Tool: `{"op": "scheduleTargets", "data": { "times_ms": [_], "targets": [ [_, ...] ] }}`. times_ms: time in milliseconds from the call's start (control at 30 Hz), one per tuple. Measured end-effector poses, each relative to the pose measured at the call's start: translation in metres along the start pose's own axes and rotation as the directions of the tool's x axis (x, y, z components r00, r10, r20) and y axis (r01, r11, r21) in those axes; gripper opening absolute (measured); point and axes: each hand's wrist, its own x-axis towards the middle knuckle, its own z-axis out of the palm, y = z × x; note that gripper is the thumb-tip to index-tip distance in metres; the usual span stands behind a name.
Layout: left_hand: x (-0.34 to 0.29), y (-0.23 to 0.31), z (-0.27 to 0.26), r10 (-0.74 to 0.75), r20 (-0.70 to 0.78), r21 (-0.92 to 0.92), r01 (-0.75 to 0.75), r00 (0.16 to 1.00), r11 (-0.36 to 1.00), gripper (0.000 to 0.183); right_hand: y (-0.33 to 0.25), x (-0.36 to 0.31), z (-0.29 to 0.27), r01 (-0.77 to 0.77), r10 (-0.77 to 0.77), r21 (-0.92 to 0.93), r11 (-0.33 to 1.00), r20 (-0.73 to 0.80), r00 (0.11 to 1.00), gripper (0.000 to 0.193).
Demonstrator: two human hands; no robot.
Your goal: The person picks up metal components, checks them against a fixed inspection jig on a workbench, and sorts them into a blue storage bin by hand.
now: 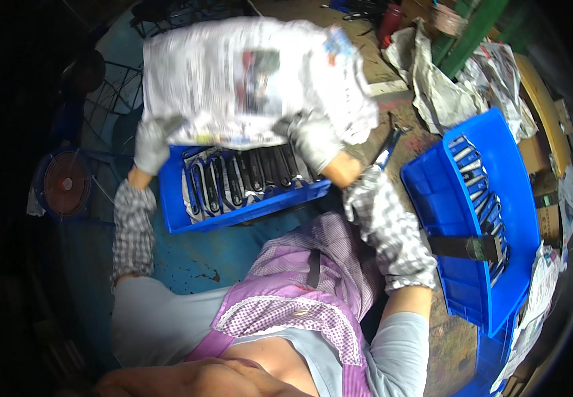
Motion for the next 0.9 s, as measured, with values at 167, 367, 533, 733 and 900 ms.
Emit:
{"op": "scheduleTargets", "data": {
  "times_ms": [167, 367, 533, 733, 900],
  "targets": [
    [-0.113, 0.044, 0.061, -0.120, 0.485, -0.221, 0.254, 0.867, 0.942, 0.057, 0.011, -0.033, 0.160, -0.065, 0.033, 0.041, 0.997, 0.544, 0.838, 0.019],
    [-0.117, 0.080, 0.075, 0.025, 0.867, -0.319, 0.517, 0.497, 0.794, 0.054, 0.015, -0.057, 0.219, -0.184, 0.023, 0.155, 0.971, 0.701, 0.713, 0.028],
    [-0.068, 0.084, 0.105, -0.178, 0.719, -0.665, 0.740, 0.671, 0.103, 0.045, 0.011, -0.051, 0.221, -0.235, 0.121, 0.035, 0.971, 0.779, 0.616, 0.031],
    [-0.080, 0.074, 0.176, -0.560, 0.617, -0.180, 0.792, 0.553, 0.583, 0.075, 0.026, -0.064, 0.199, -0.303, -0.017, 0.166, 0.938, 0.897, 0.441, 0.051],
    [-0.097, 0.061, 0.190, -0.485, 0.506, -0.133, 0.620, 0.713, 0.774, 0.063, 0.032, -0.060, 0.158, -0.539, -0.061, 0.195, 0.820, 0.965, 0.256, 0.057]
  ]
}}
